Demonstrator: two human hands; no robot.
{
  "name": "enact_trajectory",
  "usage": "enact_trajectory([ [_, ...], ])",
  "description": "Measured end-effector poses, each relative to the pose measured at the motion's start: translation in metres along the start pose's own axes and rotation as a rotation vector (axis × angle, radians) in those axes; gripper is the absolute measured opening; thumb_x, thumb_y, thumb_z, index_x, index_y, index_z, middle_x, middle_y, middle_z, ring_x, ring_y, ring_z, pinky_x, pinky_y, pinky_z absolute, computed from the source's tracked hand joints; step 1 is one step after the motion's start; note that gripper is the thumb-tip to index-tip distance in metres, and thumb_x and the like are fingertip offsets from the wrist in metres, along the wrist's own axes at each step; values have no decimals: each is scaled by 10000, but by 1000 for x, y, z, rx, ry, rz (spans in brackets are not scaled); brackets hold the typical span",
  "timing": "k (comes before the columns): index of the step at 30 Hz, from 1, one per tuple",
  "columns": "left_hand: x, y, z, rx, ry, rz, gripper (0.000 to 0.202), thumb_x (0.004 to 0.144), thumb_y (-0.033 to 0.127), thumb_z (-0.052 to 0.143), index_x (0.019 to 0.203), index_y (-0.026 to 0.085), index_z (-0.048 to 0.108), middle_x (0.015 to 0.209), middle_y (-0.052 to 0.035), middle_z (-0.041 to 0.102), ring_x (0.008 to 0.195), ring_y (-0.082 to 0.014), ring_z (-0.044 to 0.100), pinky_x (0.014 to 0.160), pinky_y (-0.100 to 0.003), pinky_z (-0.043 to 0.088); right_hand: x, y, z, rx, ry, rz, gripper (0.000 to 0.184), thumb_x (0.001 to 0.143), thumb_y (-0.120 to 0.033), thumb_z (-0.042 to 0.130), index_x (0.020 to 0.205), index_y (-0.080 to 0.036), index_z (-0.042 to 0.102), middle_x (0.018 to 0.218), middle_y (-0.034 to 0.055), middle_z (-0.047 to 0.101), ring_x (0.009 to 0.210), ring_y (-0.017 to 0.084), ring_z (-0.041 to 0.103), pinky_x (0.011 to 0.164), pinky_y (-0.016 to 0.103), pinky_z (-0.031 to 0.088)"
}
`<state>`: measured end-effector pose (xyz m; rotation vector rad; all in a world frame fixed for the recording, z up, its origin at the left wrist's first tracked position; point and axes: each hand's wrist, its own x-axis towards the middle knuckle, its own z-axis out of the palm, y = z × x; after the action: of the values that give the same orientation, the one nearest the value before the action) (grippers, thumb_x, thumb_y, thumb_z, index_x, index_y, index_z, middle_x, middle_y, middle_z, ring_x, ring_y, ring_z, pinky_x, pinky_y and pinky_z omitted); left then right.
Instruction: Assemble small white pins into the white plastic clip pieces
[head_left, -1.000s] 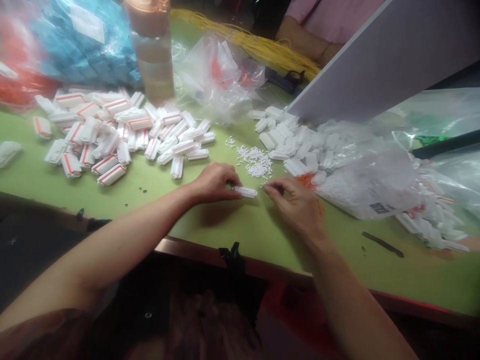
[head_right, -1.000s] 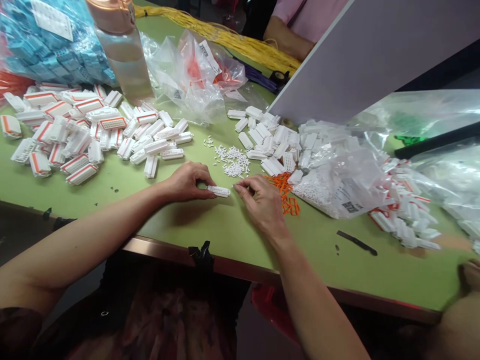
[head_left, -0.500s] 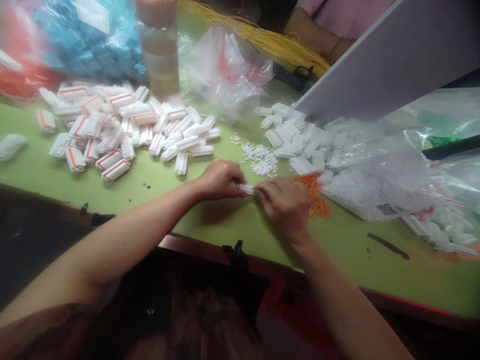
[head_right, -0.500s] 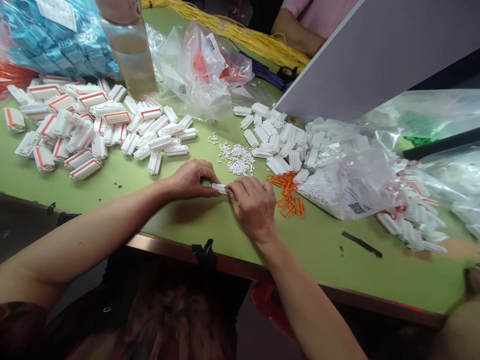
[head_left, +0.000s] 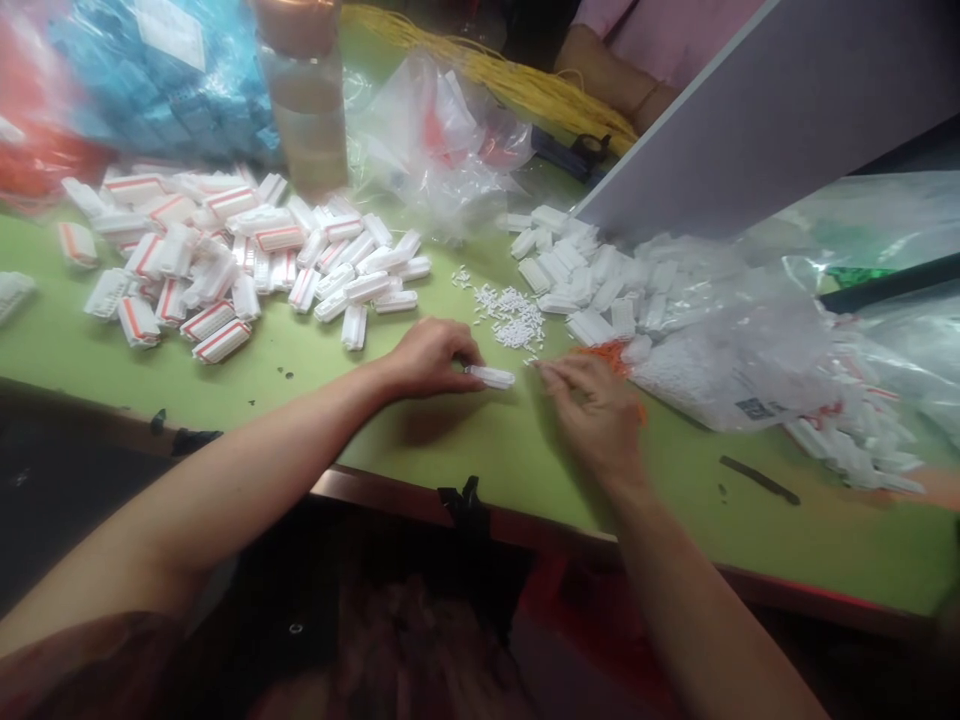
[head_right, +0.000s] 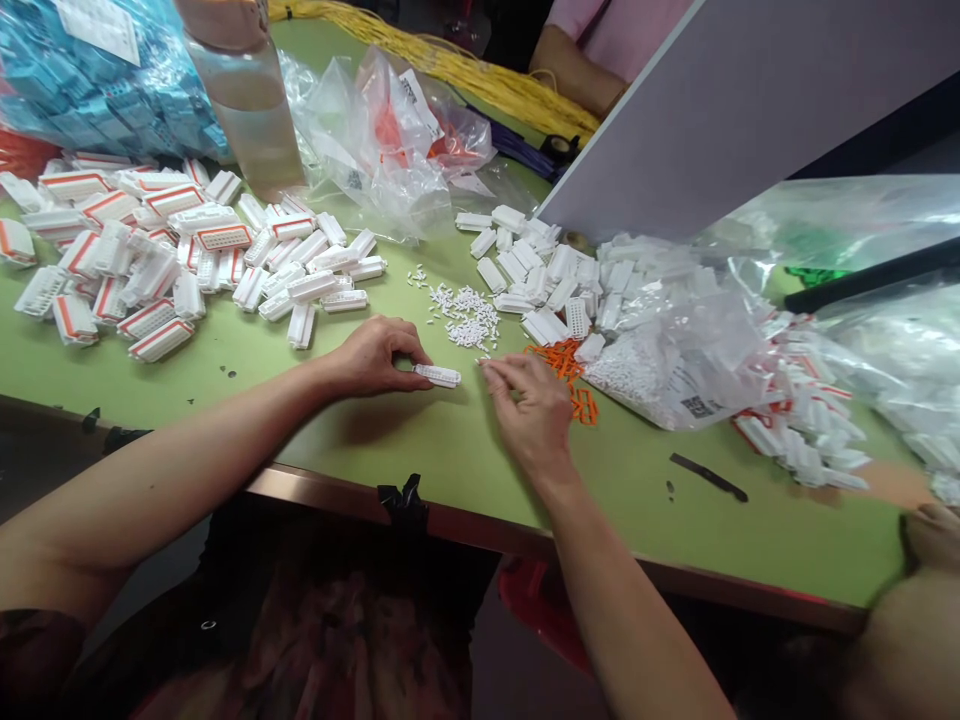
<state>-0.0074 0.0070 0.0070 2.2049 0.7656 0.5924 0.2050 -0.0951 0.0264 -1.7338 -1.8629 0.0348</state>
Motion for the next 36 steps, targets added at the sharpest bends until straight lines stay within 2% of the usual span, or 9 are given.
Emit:
enact_trajectory([
  [3,0,1,-1,4,-6,4,212,702,333,748,849,182,770,801,-32,693,713,-132,595,687,-250,435,5,14,-3,14,-48,225,235,854,-411,561,843,-226,705,866,38,693,730,184,615,676,343,466],
  [5,0,2,-2,1,-10,3,208,702,330,749,848,183,769,804,-33,695,717,-133,596,694,-251,438,7,16,-1,-16,-91,254,237,835,-417,574,843,-216,700,859,41,691,677,175,598,650,340,454],
  [13,-1,0,0,-4,-2,1,215,702,340,747,845,181,770,807,-33,697,723,-134,597,699,-251,433,19,11,14,-171,-141,46,201,858,-358,543,810,-226,687,857,62,698,774,215,598,662,356,389],
  [16,-1,0,1,-1,4,9,226,711,359,736,851,186,771,801,-29,694,714,-129,595,694,-248,429,18,17,12,-194,-205,-13,195,867,-324,526,811,-215,677,848,63,695,807,226,606,678,361,396],
  [20,0,1,0,-6,-6,3,204,706,329,743,852,190,774,799,-27,694,721,-128,598,694,-245,426,11,19,1,-81,-276,-90,197,882,-345,528,845,-224,680,877,51,701,827,218,620,737,376,435],
  [24,0,0,0,-7,-6,0,204,702,331,746,851,195,773,801,-24,694,716,-127,592,687,-244,425,3,15,-5,21,-201,75,233,887,-403,528,852,-230,681,902,56,708,838,214,639,752,371,465],
  [27,0,-1,0,-7,-4,1,200,701,329,746,849,196,772,805,-22,694,718,-126,590,689,-244,427,-2,12,-1,-28,-122,214,275,865,-442,534,807,-217,681,848,64,701,772,214,630,695,361,455],
  [32,0,0,-1,-7,-6,15,190,709,321,742,845,192,769,782,-22,688,711,-127,590,677,-243,424,-2,7,13,-104,-95,232,269,830,-455,558,783,-220,682,801,61,684,690,200,589,641,349,402],
  [36,0,1,-1,-12,-1,4,196,703,325,749,842,189,771,779,-21,684,697,-121,583,657,-239,412,2,2,12,-36,-123,264,240,822,-424,559,755,-213,654,763,45,658,665,186,568,622,334,401],
])
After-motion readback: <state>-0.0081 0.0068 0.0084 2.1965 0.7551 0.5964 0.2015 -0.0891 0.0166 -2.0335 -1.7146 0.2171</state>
